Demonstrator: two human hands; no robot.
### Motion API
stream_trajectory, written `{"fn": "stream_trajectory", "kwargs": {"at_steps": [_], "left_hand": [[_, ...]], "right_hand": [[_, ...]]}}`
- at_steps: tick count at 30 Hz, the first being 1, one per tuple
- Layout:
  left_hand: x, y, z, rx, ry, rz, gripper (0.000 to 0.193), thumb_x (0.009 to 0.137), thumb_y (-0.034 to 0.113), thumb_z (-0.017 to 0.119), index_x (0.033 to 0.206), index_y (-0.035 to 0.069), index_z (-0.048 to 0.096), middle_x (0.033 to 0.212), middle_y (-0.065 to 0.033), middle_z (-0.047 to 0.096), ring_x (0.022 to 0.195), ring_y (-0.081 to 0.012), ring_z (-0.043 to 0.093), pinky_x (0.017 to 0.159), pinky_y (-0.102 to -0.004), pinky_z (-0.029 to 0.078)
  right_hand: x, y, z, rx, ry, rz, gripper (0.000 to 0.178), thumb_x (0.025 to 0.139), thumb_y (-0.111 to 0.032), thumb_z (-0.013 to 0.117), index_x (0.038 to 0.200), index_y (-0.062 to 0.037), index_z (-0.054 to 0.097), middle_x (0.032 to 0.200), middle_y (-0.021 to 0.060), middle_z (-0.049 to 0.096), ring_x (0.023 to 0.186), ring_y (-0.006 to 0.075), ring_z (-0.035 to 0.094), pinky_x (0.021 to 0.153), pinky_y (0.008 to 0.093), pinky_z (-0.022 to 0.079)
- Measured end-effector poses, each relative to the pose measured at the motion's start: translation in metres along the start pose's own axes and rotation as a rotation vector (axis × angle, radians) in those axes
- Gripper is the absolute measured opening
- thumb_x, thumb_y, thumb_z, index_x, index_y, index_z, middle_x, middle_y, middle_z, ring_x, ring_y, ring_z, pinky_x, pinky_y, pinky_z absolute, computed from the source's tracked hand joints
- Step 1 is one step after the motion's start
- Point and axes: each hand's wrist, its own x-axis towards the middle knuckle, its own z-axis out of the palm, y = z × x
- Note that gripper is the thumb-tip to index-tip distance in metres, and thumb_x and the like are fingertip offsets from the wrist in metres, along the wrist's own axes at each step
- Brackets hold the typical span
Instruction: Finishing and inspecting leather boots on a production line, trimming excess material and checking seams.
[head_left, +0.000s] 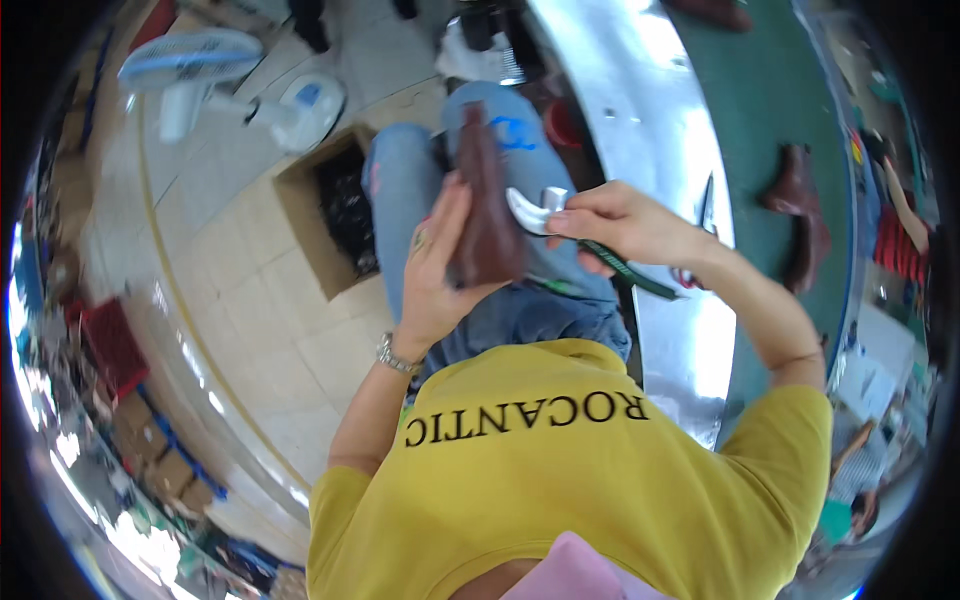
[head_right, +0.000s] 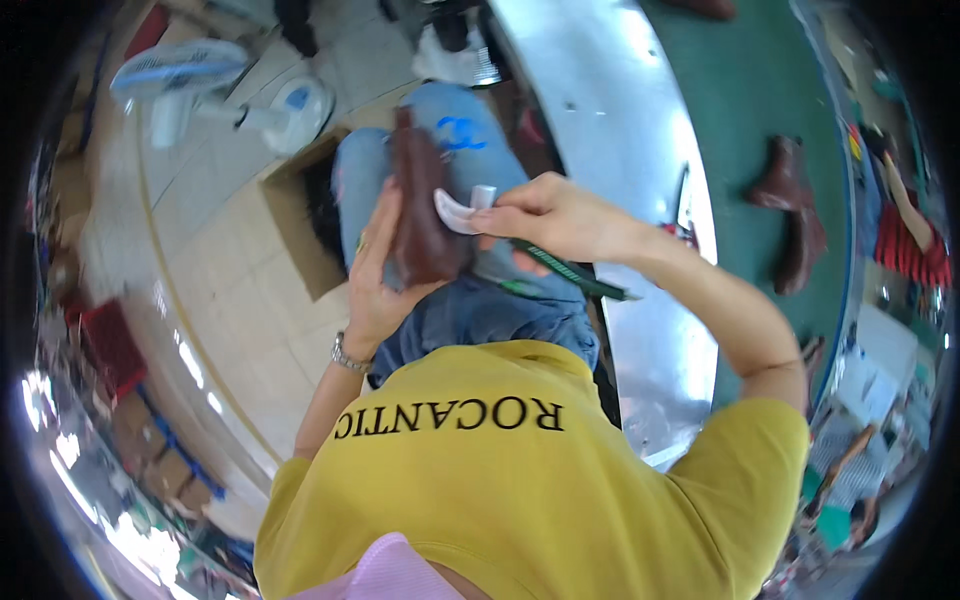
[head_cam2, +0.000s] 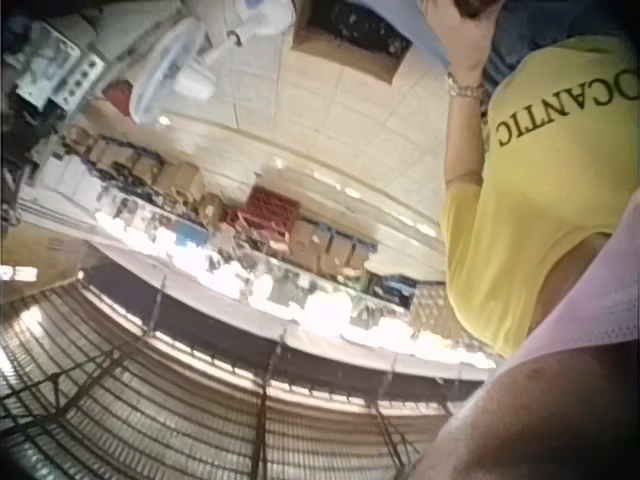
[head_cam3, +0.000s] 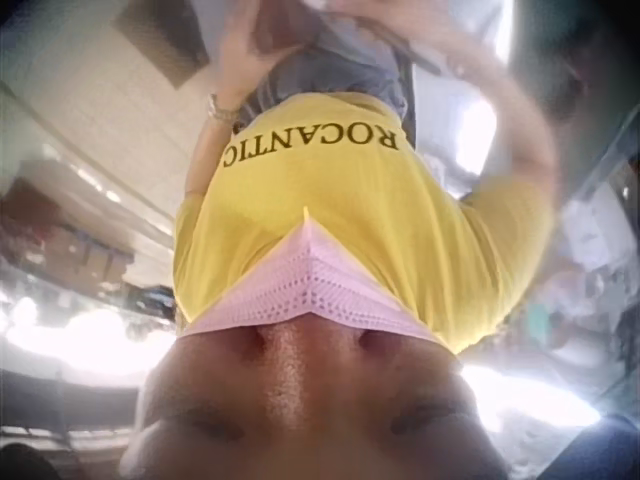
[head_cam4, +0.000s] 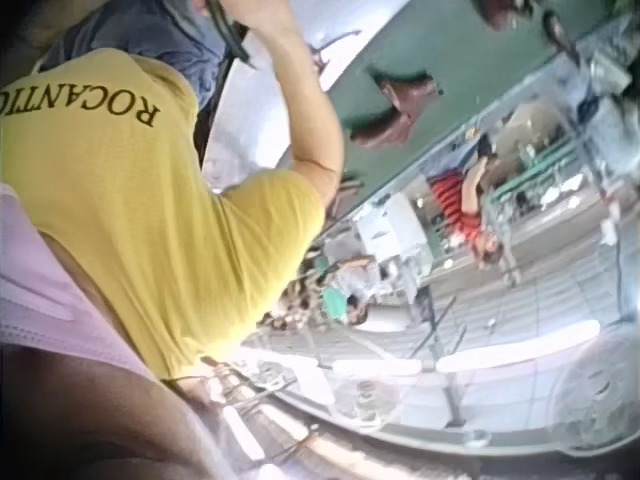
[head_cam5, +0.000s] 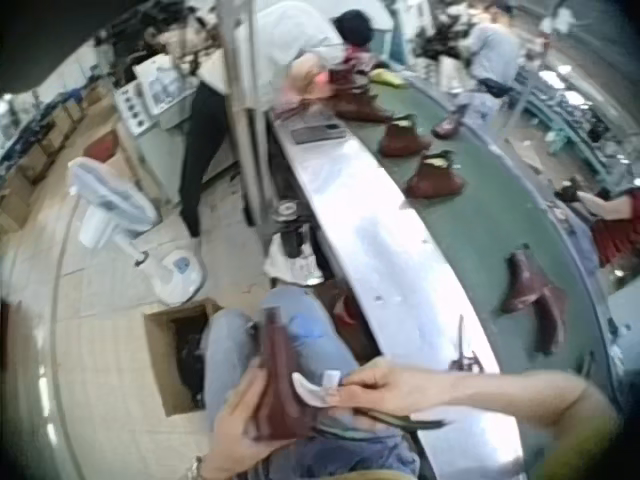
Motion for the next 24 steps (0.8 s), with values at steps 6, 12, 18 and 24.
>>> {"fn": "stream_trajectory", "kwargs": {"at_steps": [6, 12, 18, 24], "left_hand": [[-0.069, -0.101, 0.030, -0.666, -0.020, -0.453, 0.086, 0.072, 0.009, 0.081, 0.141, 0.000, 0.031, 0.138, -0.0129, 0.040, 0.125, -0.0232, 0.041, 0.106, -0.0358, 0.035], [-0.055, -0.112, 0.025, -0.713, -0.032, -0.467, 0.061, 0.084, 0.010, 0.071, 0.136, -0.004, 0.043, 0.133, -0.0117, 0.050, 0.118, -0.0211, 0.049, 0.105, -0.0336, 0.037], [-0.012, -0.069, 0.020, -0.649, -0.136, -0.482, 0.062, 0.086, 0.017, 0.069, 0.138, -0.003, 0.042, 0.136, -0.0120, 0.049, 0.121, -0.0219, 0.047, 0.106, -0.0343, 0.036], [0.008, -0.034, 0.005, -0.522, -0.223, -0.609, 0.064, 0.088, 0.025, 0.067, 0.141, -0.002, 0.041, 0.139, -0.0124, 0.047, 0.125, -0.0226, 0.046, 0.107, -0.0349, 0.036]], "right_hand": [[-0.005, 0.084, -0.001, 0.540, 0.200, -0.014, 0.046, 0.086, -0.046, 0.071, 0.110, -0.0078, 0.067, 0.079, -0.0030, 0.059, 0.067, 0.0036, 0.056, 0.055, 0.0174, 0.033], [0.026, 0.150, -0.034, -0.562, 1.118, -0.016, 0.046, 0.082, -0.009, 0.058, 0.127, -0.0049, 0.054, 0.099, 0.0219, 0.064, 0.090, 0.0385, 0.066, 0.075, 0.0497, 0.053], [0.044, 0.175, -0.028, -0.797, 1.260, -0.058, 0.040, 0.085, -0.016, 0.056, 0.125, -0.0148, 0.059, 0.113, 0.0223, 0.058, 0.106, 0.0380, 0.057, 0.084, 0.0481, 0.050], [0.069, 0.087, 0.040, -0.156, 1.002, -0.773, 0.058, 0.084, -0.037, 0.069, 0.128, -0.0030, 0.054, 0.124, 0.0230, 0.053, 0.115, 0.0388, 0.053, 0.099, 0.0437, 0.044]]}}
